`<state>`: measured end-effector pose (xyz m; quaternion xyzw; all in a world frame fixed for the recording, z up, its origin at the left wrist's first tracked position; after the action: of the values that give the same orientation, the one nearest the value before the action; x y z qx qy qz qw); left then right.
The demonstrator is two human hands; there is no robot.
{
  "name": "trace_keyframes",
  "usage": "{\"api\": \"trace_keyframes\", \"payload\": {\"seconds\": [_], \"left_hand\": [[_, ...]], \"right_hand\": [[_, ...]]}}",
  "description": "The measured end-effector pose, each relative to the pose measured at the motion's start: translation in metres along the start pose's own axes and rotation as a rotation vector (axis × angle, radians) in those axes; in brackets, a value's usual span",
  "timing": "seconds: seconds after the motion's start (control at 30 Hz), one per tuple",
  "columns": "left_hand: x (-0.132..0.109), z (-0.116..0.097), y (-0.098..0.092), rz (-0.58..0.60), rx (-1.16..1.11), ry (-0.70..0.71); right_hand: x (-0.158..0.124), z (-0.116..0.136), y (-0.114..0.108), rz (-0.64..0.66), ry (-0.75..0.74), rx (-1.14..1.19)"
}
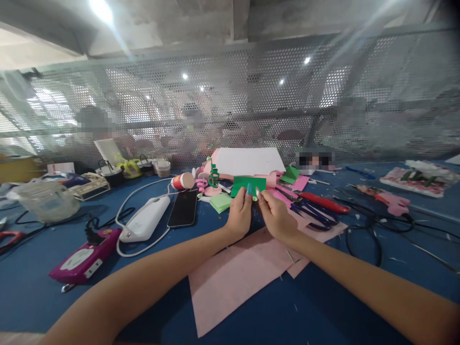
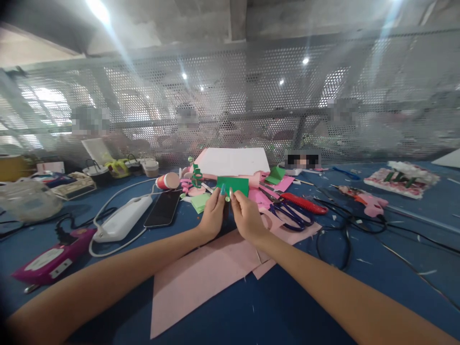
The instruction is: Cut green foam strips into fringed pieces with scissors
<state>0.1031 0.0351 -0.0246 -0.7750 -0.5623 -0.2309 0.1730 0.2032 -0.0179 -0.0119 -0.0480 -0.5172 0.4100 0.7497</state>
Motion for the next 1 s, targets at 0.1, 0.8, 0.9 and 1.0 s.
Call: {"api": "trace_keyframes", "payload": {"seconds": [0.1, 0.8, 0.9, 1.0], "left_hand": [[0.0, -0.003, 0.0, 0.015, 0.035, 0.015], [-0.006, -0.018, 0.003, 0.062, 0.244, 0.16], [-0.008, -0.019, 0.004, 0.071, 0.269, 0.191], [-0.01, -0.019, 0.003, 0.07, 0.3, 0.205]], "right_hand": [[-0.001, 0.001, 0.001, -0.001, 0.021, 0.046], [-0.009, -0.001, 0.015, 0.0, 0.272, 0.397], [-0.011, 0.001, 0.017, -0.009, 0.318, 0.44], [-0.011, 0.004, 0.015, -0.017, 0.345, 0.45]]}}
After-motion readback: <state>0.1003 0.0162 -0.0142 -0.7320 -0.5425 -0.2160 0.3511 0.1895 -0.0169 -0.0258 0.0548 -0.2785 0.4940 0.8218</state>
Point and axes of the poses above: each hand's wrist, its own x-axis towards the middle knuckle, its own y-axis out of the palm, z = x × y, the point moved 2 cm from there along x, towards the middle knuckle, and after that the axes turned 12 degrees about -x, right-handed, at the moved point
